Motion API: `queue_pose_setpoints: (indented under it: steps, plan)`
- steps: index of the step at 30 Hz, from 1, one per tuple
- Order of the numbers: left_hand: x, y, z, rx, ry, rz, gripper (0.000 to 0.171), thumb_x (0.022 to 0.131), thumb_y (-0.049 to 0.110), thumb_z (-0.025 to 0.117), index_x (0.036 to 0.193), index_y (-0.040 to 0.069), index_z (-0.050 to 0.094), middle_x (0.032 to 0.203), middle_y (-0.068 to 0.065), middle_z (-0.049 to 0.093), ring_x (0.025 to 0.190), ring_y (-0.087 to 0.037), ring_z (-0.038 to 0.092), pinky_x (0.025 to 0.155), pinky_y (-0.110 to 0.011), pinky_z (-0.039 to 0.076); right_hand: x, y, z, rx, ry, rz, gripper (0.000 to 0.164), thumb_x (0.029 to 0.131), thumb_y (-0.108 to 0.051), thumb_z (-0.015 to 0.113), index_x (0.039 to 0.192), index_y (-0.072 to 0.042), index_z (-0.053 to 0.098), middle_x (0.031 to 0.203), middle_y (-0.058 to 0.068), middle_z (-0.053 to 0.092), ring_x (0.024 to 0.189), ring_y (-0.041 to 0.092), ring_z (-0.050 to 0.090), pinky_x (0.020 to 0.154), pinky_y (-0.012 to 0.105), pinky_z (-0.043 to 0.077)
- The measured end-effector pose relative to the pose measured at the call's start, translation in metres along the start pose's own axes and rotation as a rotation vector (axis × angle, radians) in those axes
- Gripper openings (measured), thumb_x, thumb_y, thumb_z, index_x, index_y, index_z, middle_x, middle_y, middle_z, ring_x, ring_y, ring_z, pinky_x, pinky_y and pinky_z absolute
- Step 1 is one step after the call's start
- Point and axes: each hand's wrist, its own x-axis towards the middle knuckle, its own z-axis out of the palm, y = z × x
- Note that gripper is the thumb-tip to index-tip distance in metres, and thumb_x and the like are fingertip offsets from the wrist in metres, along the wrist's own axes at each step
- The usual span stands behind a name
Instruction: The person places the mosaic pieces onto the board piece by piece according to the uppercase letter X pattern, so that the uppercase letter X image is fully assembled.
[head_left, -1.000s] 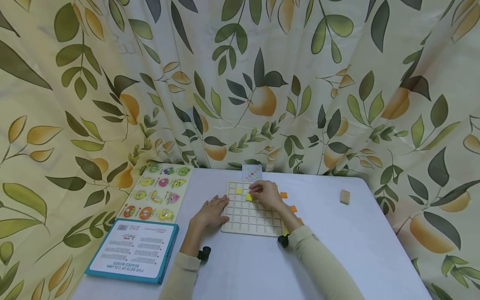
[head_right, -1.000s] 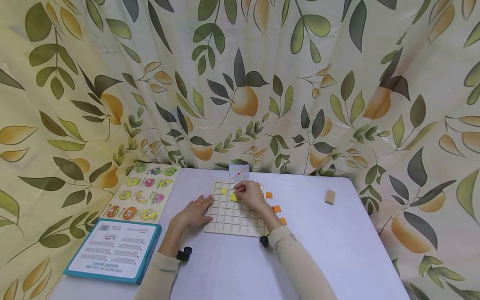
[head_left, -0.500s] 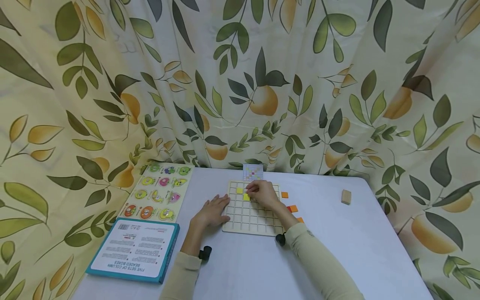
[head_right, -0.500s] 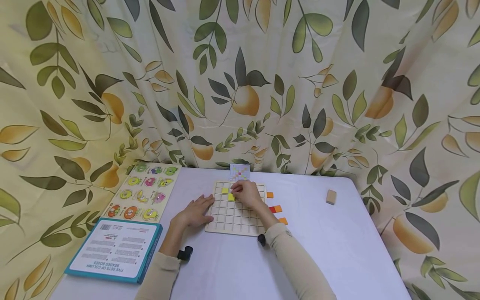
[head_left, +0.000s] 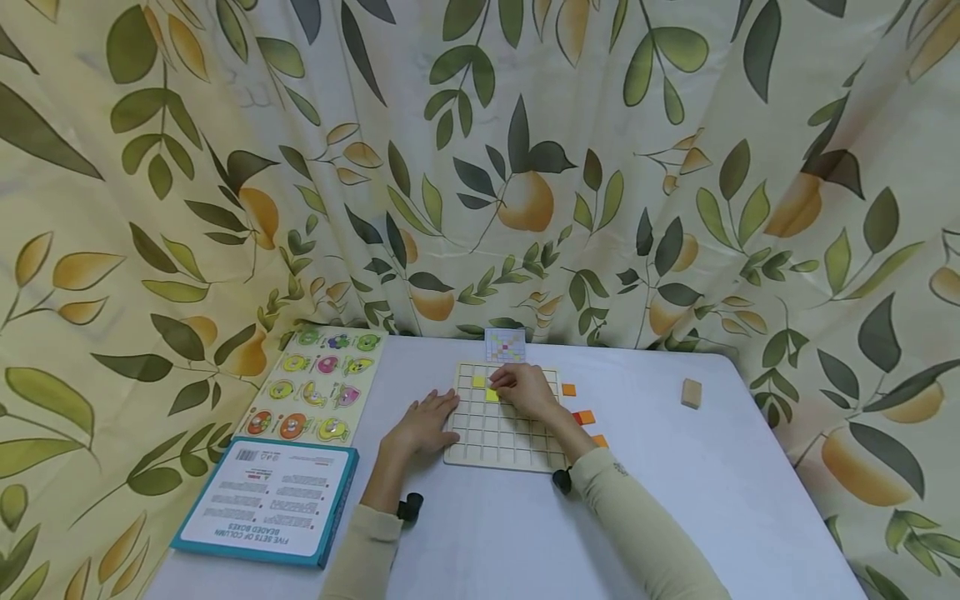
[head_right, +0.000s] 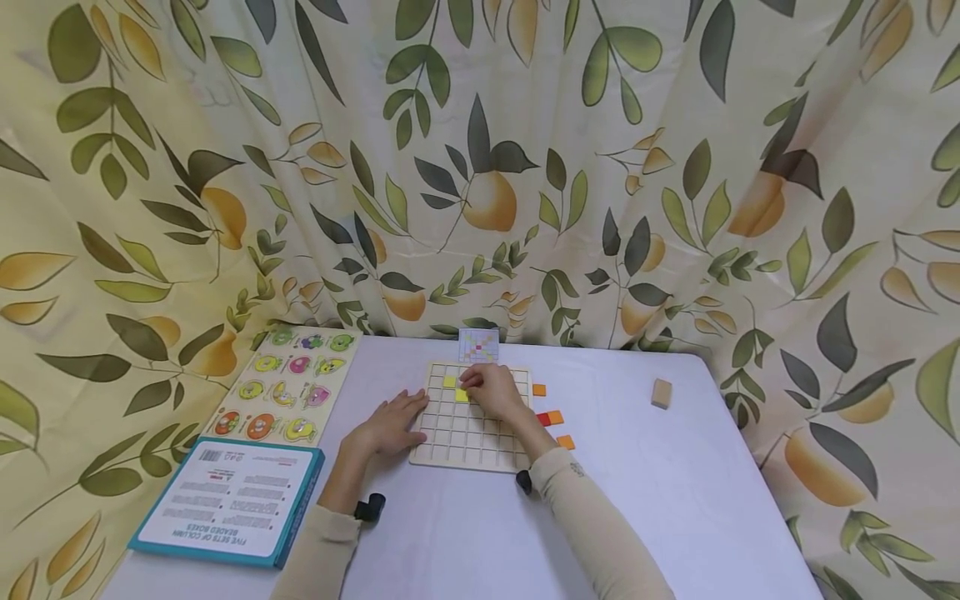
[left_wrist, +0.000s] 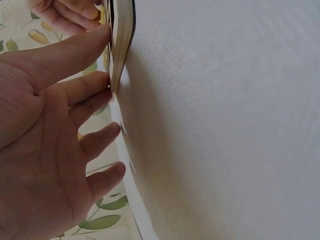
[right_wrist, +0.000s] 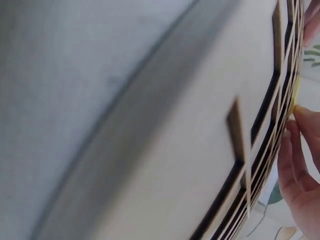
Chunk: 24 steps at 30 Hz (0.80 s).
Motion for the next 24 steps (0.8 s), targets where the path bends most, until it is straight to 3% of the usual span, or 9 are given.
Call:
queue_pose_setpoints:
  steps: [13, 24]
  plan:
    - [0.0, 0.001, 0.002, -0.005, 0.003, 0.004, 0.074, 0.1, 0.034, 0.068, 0.162, 0.008, 0.037, 0.171, -0.007, 0.029, 0.159, -0.035, 0.019, 0.127, -0.061, 0.017, -0.015, -0.014, -0.012, -0.059, 0.026, -0.021, 0.015, 0.093, -0.004, 0.077, 0.108, -0.006, 0.078, 0.097, 0.004, 0.079, 0.089, 0.02, 0.074, 0.085, 0.043, 0.06]
    - [-0.001, 0.003, 0.0, -0.001, 0.016, 0.004, 0.073, 0.1, 0.034, 0.069, 0.162, 0.008, 0.038, 0.171, -0.008, 0.03, 0.159, -0.035, 0.019, 0.126, -0.061, 0.017, -0.035, -0.016, -0.035, -0.062, 0.077, -0.054, 0.013, 0.094, -0.004, 0.076, 0.106, -0.004, 0.078, 0.095, 0.003, 0.079, 0.087, 0.017, 0.075, 0.082, 0.037, 0.062]
